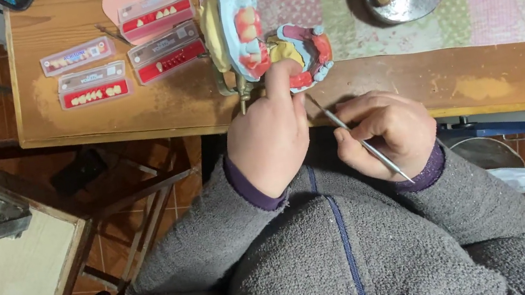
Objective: The person handles a dental mold and selects artificial teeth from plastic containers. They use a rotary tool to grind a small tooth and then use a metal instrument to scrape and adjust the mold. The person places the prepared tooth into the mold and continues to refine the fit with the tool.
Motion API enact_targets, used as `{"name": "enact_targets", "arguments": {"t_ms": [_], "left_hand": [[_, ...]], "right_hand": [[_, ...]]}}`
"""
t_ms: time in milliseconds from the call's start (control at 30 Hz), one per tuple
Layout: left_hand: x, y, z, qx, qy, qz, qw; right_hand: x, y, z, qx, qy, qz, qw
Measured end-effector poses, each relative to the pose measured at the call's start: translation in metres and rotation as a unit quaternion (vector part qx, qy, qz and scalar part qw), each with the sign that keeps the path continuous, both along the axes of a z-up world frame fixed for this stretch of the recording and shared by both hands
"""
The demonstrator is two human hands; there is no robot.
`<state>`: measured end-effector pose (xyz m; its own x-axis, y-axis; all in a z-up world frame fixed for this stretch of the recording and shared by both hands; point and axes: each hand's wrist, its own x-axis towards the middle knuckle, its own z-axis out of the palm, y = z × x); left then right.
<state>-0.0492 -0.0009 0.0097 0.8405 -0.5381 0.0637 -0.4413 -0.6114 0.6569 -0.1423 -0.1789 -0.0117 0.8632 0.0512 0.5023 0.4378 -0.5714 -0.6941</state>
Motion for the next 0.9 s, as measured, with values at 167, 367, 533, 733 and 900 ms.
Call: {"name": "enact_targets", "arguments": {"t_ms": [167, 367, 533, 733, 900], "left_hand": [[0.0, -0.001, 0.002, 0.003, -0.007, 0.001, 1.0], [-0.002, -0.001, 0.002, 0.004, -0.034, 0.006, 0.999], [-0.004, -0.002, 0.003, 0.025, -0.045, 0.018, 0.999], [-0.004, -0.003, 0.003, 0.009, -0.038, 0.02, 0.999], [-0.006, 0.0, 0.003, -0.002, -0.048, 0.013, 0.999]], "right_hand": [[0.001, 0.003, 0.006, -0.046, 0.017, -0.006, 0.999], [0.004, 0.006, -0.004, -0.126, -0.024, -0.021, 0.992], [0.011, 0.006, -0.01, -0.12, -0.142, 0.006, 0.983], [0.012, 0.007, -0.016, -0.143, -0.168, 0.012, 0.975], [0.014, 0.009, -0.019, -0.158, -0.182, 0.016, 0.97]]}}
